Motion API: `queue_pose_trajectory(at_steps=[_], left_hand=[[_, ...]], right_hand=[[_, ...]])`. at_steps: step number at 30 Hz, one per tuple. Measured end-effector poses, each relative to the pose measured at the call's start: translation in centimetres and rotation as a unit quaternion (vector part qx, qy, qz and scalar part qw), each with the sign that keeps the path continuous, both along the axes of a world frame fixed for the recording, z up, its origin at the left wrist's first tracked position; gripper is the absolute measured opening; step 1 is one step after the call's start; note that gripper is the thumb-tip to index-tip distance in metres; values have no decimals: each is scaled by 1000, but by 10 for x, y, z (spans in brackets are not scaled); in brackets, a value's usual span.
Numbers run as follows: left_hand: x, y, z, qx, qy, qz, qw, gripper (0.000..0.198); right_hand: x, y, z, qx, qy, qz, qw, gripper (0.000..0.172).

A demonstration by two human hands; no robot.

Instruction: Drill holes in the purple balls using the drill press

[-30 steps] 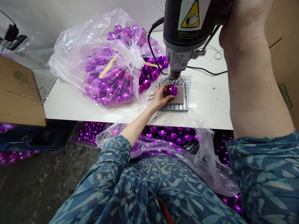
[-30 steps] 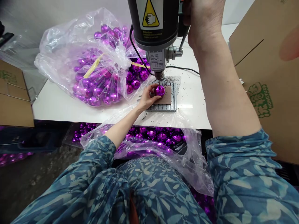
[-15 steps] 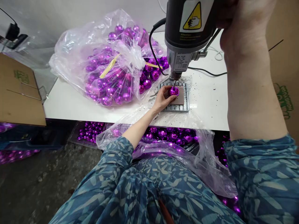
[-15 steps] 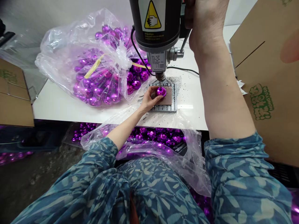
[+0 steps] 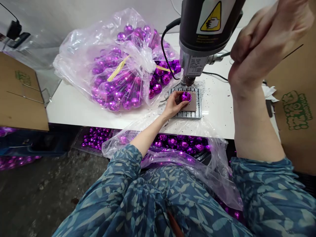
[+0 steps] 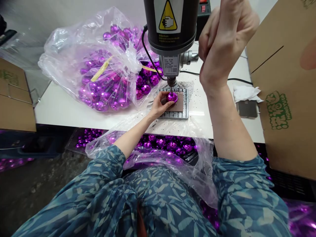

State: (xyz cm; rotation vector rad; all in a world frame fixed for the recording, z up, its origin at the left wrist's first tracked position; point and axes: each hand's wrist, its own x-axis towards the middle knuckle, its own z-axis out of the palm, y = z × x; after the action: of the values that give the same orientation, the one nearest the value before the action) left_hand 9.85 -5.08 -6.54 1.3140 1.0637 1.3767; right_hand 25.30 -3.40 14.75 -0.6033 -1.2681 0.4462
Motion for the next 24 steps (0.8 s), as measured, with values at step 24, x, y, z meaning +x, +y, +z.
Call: queue_pose_trajectory(at_steps=[24], left_hand=[[-5, 11, -18, 65, 102, -18, 992, 49]], right_hand=[[3, -7, -69, 147, 43, 17, 988, 82]])
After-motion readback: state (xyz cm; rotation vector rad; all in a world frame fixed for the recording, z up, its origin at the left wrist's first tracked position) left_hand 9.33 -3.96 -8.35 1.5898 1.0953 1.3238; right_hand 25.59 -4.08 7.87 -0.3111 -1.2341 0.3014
